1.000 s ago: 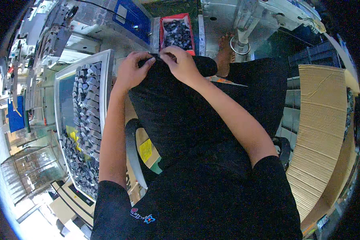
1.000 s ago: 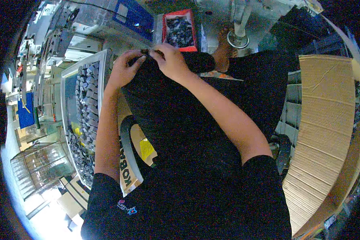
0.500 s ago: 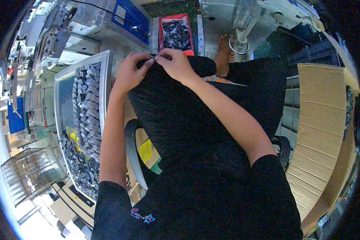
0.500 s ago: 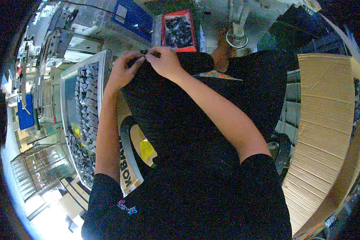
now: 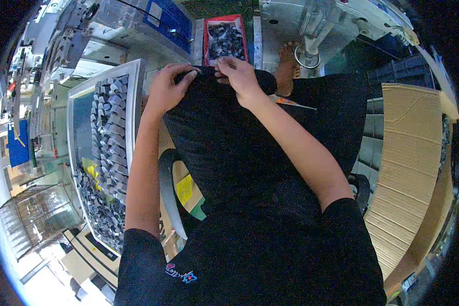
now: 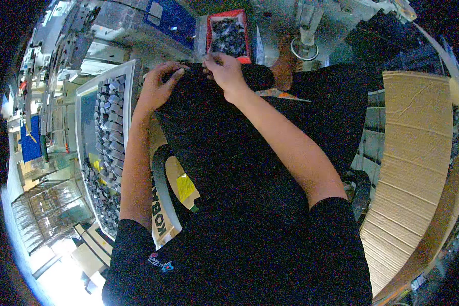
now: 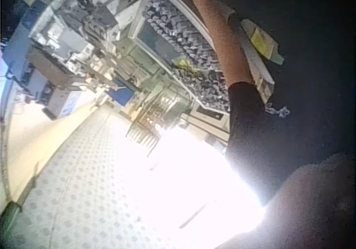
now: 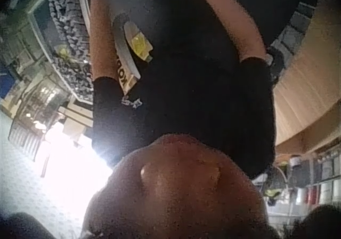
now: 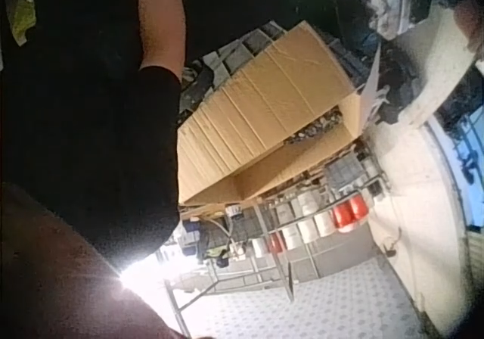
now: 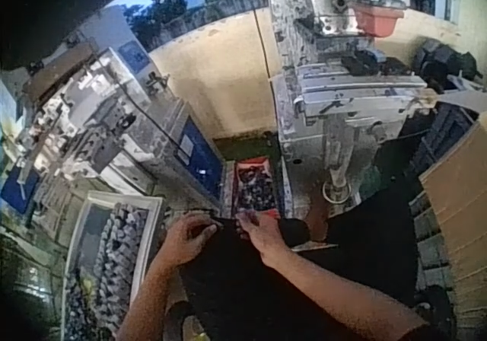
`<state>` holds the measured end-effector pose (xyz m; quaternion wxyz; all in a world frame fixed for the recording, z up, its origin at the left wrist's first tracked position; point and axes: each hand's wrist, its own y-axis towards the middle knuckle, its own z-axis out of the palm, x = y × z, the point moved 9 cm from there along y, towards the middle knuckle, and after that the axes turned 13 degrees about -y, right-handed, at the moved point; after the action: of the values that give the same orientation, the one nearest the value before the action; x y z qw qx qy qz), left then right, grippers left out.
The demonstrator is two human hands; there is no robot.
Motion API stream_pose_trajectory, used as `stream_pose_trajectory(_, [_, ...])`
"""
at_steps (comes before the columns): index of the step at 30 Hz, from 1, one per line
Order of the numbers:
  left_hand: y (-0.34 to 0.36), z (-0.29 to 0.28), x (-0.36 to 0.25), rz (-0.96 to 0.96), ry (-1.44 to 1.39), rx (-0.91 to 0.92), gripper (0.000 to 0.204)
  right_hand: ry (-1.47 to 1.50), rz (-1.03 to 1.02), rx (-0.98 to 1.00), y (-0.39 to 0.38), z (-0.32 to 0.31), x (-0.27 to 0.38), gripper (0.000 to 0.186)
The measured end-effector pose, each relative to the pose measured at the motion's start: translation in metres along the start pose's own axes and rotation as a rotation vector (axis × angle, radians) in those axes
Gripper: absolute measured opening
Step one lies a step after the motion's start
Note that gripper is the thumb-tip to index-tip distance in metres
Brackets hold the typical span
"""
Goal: Operating a pad printer to mark small plastic parts and then inspecting and cleaning them.
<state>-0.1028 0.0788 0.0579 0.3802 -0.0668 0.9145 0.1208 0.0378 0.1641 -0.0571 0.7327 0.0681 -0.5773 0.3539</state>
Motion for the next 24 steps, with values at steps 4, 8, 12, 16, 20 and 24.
stream_pose_trajectory(4, [0.0, 0.001, 0.01, -0.072, -0.055, 0.0, 0.03, -0.394, -0.356, 0.0, -0.009, 0.012, 0.034, 0.017])
stream_pose_trajectory(8, [-0.005, 0.003, 0.024, -0.197, -0.096, 0.011, 0.026, -0.662, -0.648, -0.085, -0.033, 0.027, 0.061, 0.013])
stream_pose_trajectory(12, [-0.004, 0.001, 0.021, -0.133, -0.12, -0.016, 0.032, -0.833, -0.83, -0.11, -0.048, 0.038, 0.082, 0.011])
stream_pose_trajectory(16, [-0.001, 0.001, 0.019, -0.118, -0.144, 0.036, 0.03, -0.989, -0.791, -0.079, -0.042, 0.047, 0.085, 0.019])
stream_pose_trajectory(20, [-0.001, 0.006, 0.02, -0.145, -0.118, 0.14, 0.026, -1.067, -0.829, -0.085, -0.039, 0.055, 0.09, 0.021])
stream_pose_trajectory(24, [-0.002, 0.007, 0.023, -0.15, -0.127, 0.127, 0.026, -1.199, -0.847, -0.085, -0.036, 0.068, 0.089, 0.023])
